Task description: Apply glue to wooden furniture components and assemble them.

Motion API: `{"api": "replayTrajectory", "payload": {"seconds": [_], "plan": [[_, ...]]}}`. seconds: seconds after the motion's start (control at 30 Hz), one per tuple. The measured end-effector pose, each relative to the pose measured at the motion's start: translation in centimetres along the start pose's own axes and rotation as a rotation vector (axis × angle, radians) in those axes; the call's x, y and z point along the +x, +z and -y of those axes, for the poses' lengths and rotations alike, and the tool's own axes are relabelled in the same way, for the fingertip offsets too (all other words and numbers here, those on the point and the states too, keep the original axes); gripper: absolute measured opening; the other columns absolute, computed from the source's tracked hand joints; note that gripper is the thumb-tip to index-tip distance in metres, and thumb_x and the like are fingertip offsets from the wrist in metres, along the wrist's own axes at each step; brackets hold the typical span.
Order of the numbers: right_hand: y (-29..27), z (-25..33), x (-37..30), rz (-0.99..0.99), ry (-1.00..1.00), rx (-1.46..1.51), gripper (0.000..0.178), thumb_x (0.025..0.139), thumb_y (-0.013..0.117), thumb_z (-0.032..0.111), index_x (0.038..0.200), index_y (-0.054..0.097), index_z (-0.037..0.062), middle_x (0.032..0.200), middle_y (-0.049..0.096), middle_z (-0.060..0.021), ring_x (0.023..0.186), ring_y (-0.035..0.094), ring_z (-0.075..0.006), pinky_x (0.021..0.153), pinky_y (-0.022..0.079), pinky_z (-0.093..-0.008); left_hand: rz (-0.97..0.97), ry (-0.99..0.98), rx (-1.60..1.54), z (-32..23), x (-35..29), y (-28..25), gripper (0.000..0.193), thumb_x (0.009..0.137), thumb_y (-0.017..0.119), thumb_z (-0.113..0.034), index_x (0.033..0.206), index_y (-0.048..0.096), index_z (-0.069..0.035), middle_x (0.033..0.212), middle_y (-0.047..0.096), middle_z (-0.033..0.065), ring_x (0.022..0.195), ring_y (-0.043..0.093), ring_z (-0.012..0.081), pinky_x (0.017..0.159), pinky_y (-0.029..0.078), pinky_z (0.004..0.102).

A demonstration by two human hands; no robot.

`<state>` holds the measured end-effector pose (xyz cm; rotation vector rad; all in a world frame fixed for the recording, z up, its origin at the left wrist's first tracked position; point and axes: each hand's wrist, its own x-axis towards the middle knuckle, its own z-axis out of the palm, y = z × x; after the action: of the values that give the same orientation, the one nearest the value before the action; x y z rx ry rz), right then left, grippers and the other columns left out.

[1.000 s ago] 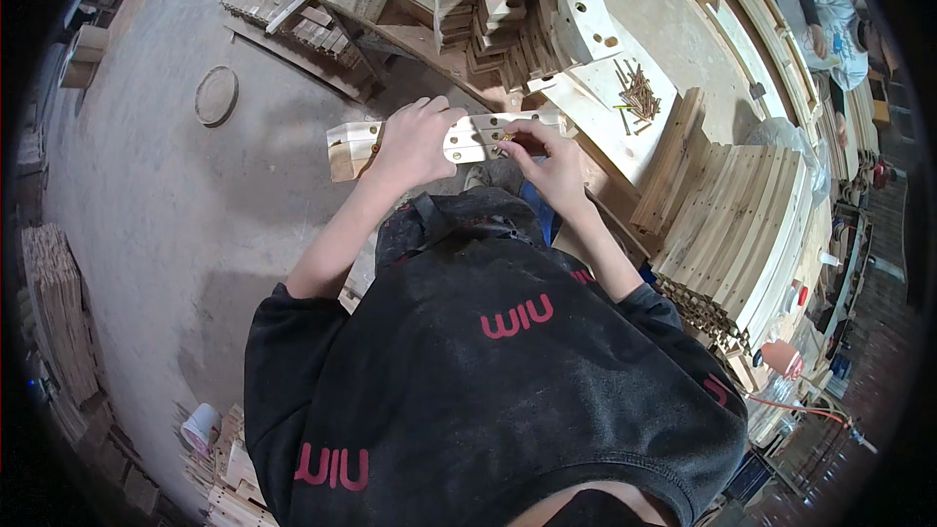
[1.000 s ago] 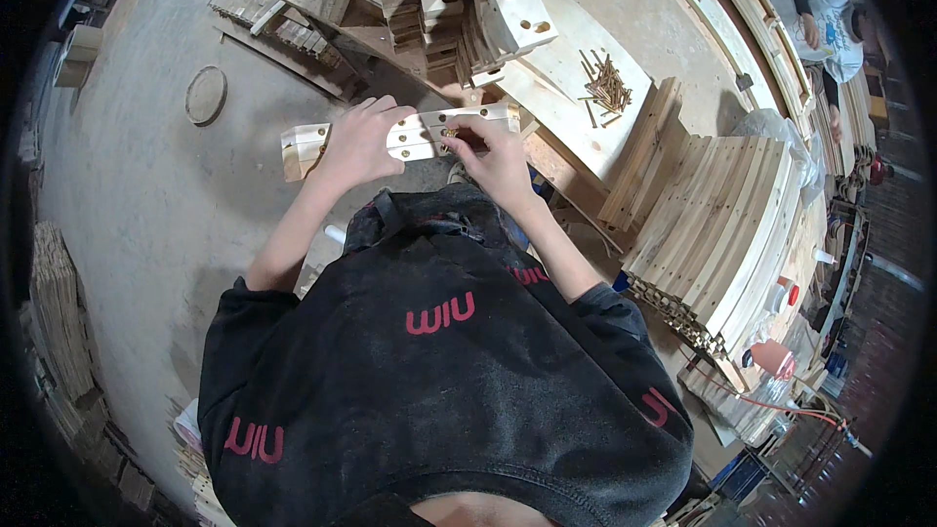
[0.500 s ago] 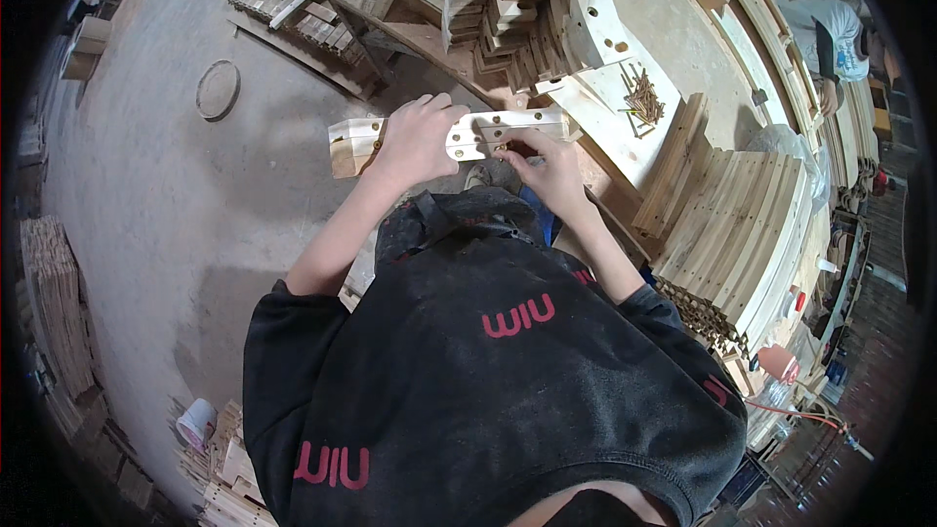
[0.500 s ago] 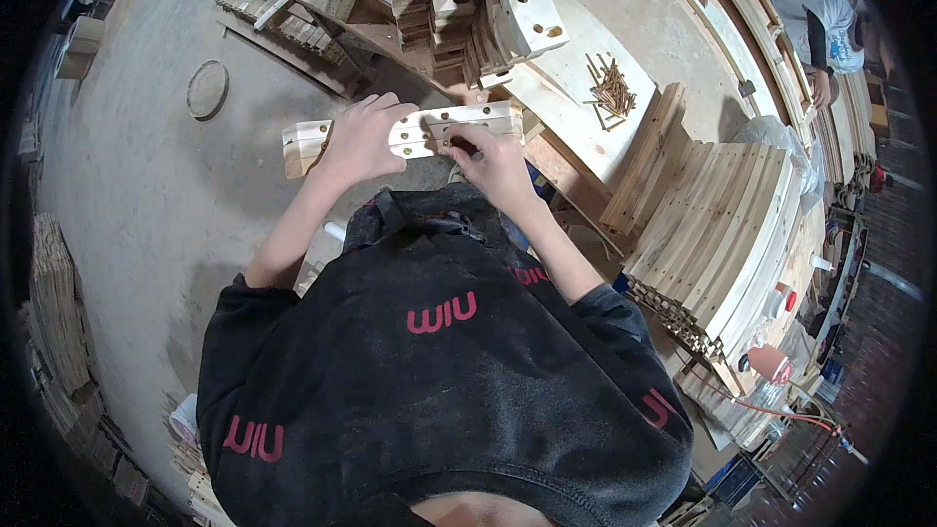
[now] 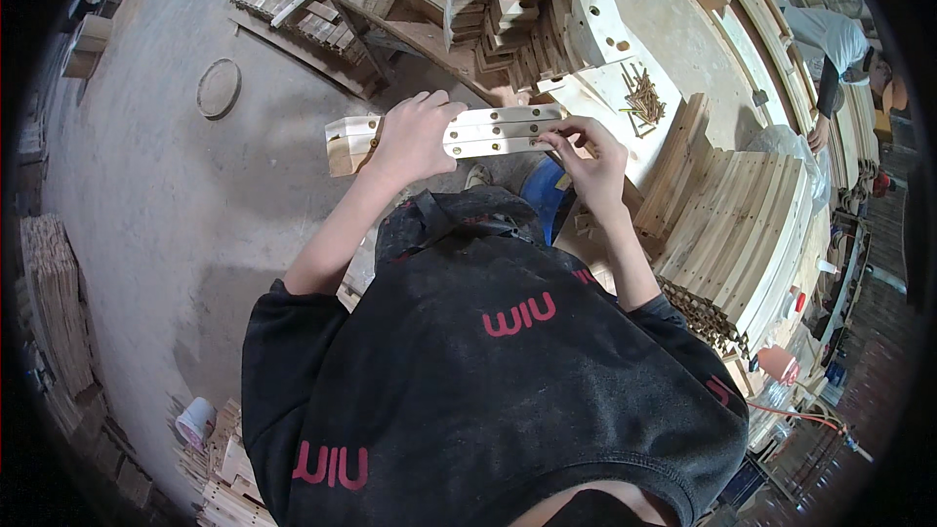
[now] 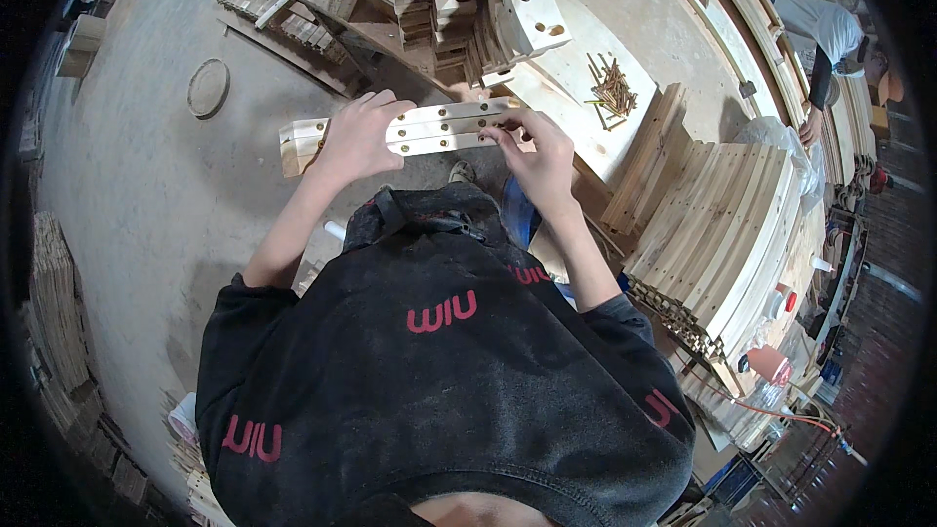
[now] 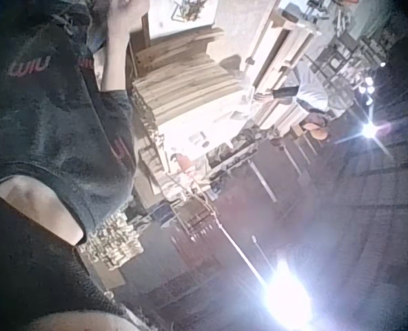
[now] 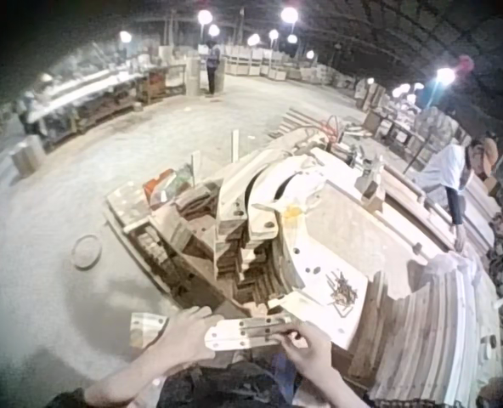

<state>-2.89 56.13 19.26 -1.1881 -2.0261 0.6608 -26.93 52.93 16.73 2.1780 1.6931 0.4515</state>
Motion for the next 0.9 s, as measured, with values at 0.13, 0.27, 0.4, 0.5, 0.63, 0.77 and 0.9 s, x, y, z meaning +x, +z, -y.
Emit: {"api": "replayTrajectory", "payload": {"seconds": [0.13, 0.27, 0.4, 0.5, 0.63, 0.77, 0.9], "plan": [[-0.1, -0.6, -0.2, 0.011, -0.034, -0.03, 0.016, 0.072, 0.074, 0.008, 0.082, 0.064, 0.0026, 0.074, 0.064, -0.0074, 0.064, 0.059, -0.0184, 0.06, 0.047, -0.0278, -0.004, 0.014, -0.019, 0.2, -0.1, 0.3, 0.054, 0.05, 0.073, -0.015, 0.102, 0.062, -0.01, 0.09, 0.057, 0.0072, 0.089, 0.057, 0.0285, 0.077, 0.049, 0.0389], [0.4, -1.0, -0.4, 0.038, -0.065, 0.01, 0.017, 0.071, 0.075, 0.008, 0.082, 0.063, 0.0025, 0.073, 0.063, -0.0078, 0.063, 0.058, -0.0192, 0.059, 0.046, -0.0288, -0.011, 0.029, -0.02, 0.1, -0.1, 0.2, 0.054, 0.049, 0.072, -0.015, 0.102, 0.062, -0.009, 0.089, 0.056, 0.0074, 0.088, 0.058, 0.0285, 0.076, 0.049, 0.0391], [0.6, -1.1, -0.6, 0.087, -0.053, -0.01, 0.017, 0.07, 0.075, 0.009, 0.081, 0.063, 0.0022, 0.073, 0.062, -0.0085, 0.064, 0.058, -0.021, 0.061, 0.047, -0.0302, -0.022, 0.03, -0.006, -0.1, -0.3, 0.2, 0.051, 0.048, 0.075, -0.015, 0.097, 0.064, -0.008, 0.087, 0.057, 0.0072, 0.087, 0.057, 0.0257, 0.076, 0.049, 0.0365], [0.8, -1.5, -0.8, 0.115, -0.127, -0.049, 0.016, 0.072, 0.074, 0.004, 0.084, 0.065, 0.003, 0.079, 0.064, -0.0061, 0.067, 0.057, -0.0149, 0.063, 0.046, -0.0255, -0.023, 0.028, -0.028, 0.0, -0.4, 0.2, 0.053, 0.05, 0.072, -0.014, 0.102, 0.062, -0.009, 0.089, 0.056, 0.0077, 0.088, 0.058, 0.0288, 0.076, 0.049, 0.0393], [0.8, -0.9, -0.6, 0.108, -0.233, -0.04, 0.017, 0.071, 0.075, 0.005, 0.085, 0.065, 0.0038, 0.081, 0.063, -0.0055, 0.074, 0.059, -0.0185, 0.067, 0.047, -0.0284, -0.024, 0.011, -0.029, 0.1, -0.5, 0.4, 0.053, 0.051, 0.072, -0.013, 0.103, 0.062, -0.009, 0.089, 0.056, 0.0077, 0.088, 0.058, 0.0287, 0.076, 0.049, 0.0394], [1.0, -0.4, -1.2, 0.081, -0.255, -0.117, 0.016, 0.072, 0.073, 0.009, 0.085, 0.065, 0.005, 0.091, 0.063, -0.0057, 0.087, 0.057, -0.023, 0.076, 0.046, -0.0328, -0.036, -0.005, -0.033, 0.2, -0.9, 0.4, 0.055, 0.05, 0.072, -0.013, 0.104, 0.062, -0.009, 0.089, 0.056, 0.0078, 0.088, 0.057, 0.0285, 0.077, 0.049, 0.0391], [1.4, -0.5, -1.6, 0.028, -0.272, -0.182, 0.017, 0.074, 0.071, 0.018, 0.087, 0.067, 0.0081, 0.102, 0.061, -0.0071, 0.088, 0.053, -0.0257, 0.076, 0.044, -0.0357, -0.048, -0.003, -0.037, 0.1, -1.3, 0.3, 0.057, 0.05, 0.072, -0.013, 0.105, 0.061, -0.009, 0.089, 0.056, 0.0078, 0.088, 0.056, 0.0282, 0.078, 0.048, 0.0388]]}}
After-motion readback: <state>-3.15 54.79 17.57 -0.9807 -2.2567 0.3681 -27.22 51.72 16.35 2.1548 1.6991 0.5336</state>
